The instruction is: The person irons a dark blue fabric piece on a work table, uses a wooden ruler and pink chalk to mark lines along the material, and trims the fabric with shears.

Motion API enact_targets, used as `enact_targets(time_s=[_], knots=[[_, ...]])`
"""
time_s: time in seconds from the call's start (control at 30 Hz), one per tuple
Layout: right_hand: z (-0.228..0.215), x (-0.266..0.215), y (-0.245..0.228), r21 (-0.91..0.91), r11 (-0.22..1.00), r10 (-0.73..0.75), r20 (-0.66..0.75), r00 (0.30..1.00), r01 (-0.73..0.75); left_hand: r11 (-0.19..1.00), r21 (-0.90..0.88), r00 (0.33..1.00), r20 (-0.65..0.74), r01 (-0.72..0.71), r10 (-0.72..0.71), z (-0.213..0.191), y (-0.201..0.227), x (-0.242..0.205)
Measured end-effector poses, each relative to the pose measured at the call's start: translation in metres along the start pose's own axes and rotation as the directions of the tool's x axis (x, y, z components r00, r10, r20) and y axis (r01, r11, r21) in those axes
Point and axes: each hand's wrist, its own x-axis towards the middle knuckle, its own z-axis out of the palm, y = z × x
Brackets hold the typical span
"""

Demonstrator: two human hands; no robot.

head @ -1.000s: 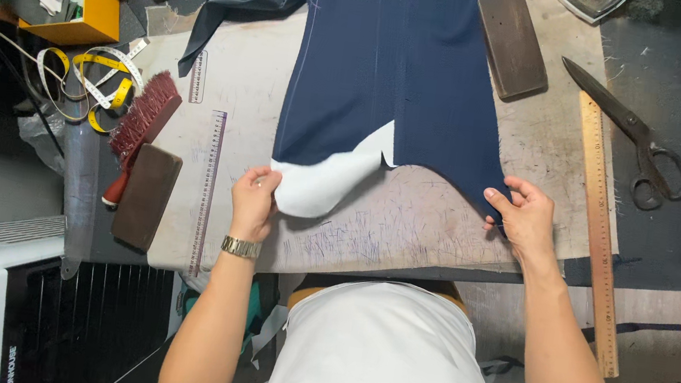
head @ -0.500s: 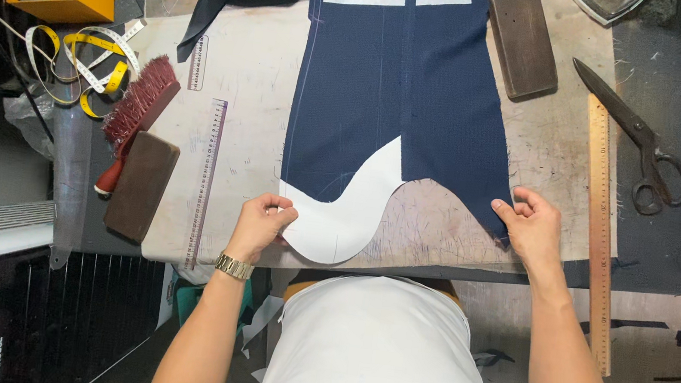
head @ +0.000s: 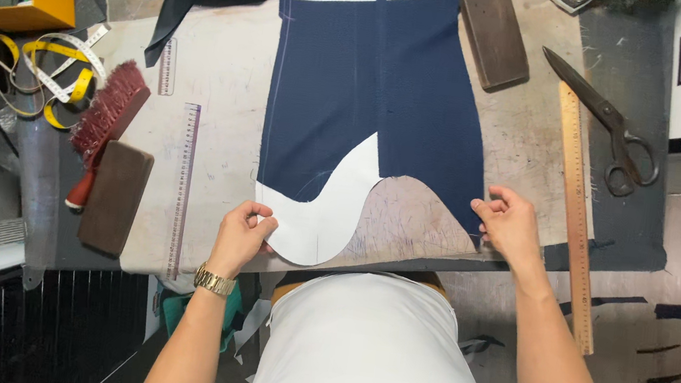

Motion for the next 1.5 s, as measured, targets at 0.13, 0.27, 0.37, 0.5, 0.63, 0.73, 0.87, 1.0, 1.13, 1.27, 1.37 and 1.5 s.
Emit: enact_targets(time_s=[0.13,0.27,0.37,0.5,0.63,0.73,0.87,1.0,1.13,1.27,1.37,1.5], knots=[[-0.001,-0.002,0.002,-0.018,0.999,0.033,0.045,0.998,-0.032,1.0,0.004,0.999,0.033,0.009,-0.009,0.003,0.001,-0.004],[-0.003,-0.005,-0.003,-0.045,0.997,0.058,0.042,0.997,-0.056,1.0,0.008,1.0,0.027,0.008,-0.008,0.005,0.005,-0.009],[-0.002,-0.004,0.0,-0.042,0.998,0.043,0.041,0.998,-0.041,1.0,0.007,1.0,0.025,-0.013,0.013,0.005,0.001,-0.006],[-0.003,0.008,0.016,-0.054,0.998,0.04,0.014,0.999,-0.039,1.0,0.017,0.999,0.026,-0.025,0.025,0.007,-0.008,-0.001],[-0.002,0.013,0.021,-0.095,0.995,0.023,-0.001,1.0,-0.023,0.999,0.017,0.999,0.028,-0.037,0.037,0.007,-0.006,-0.002],[-0.002,0.014,0.018,-0.125,0.992,0.024,-0.001,1.0,-0.024,0.999,0.025,0.999,0.027,-0.035,0.034,0.007,-0.004,-0.003],[-0.001,0.018,0.024,-0.134,0.991,0.002,0.029,1.0,0.001,0.999,0.036,0.999,0.03,-0.029,0.028,0.005,-0.01,0.0],[-0.004,-0.005,0.0,-0.098,0.995,0.015,0.084,0.996,-0.007,0.999,0.036,0.999,0.023,-0.03,0.029,0.003,-0.013,0.0],[-0.01,-0.012,-0.006,-0.099,0.995,0.019,0.108,0.994,-0.008,0.998,0.056,0.999,0.011,-0.042,0.041,-0.007,-0.008,-0.007],[-0.016,-0.022,-0.01,-0.147,0.988,0.055,0.1,0.993,-0.04,0.828,0.534,0.985,0.125,-0.169,0.12,-0.026,0.01,-0.021],[-0.009,0.001,0.03,-0.432,0.888,-0.198,-0.052,0.979,0.156,0.721,0.667,0.958,-0.036,-0.189,0.284,-0.034,0.014,-0.012],[0.033,-0.007,-0.016,-0.369,0.856,-0.434,-0.131,0.891,0.362,0.605,0.685,0.723,-0.164,-0.406,0.671,0.009,0.001,0.043]])
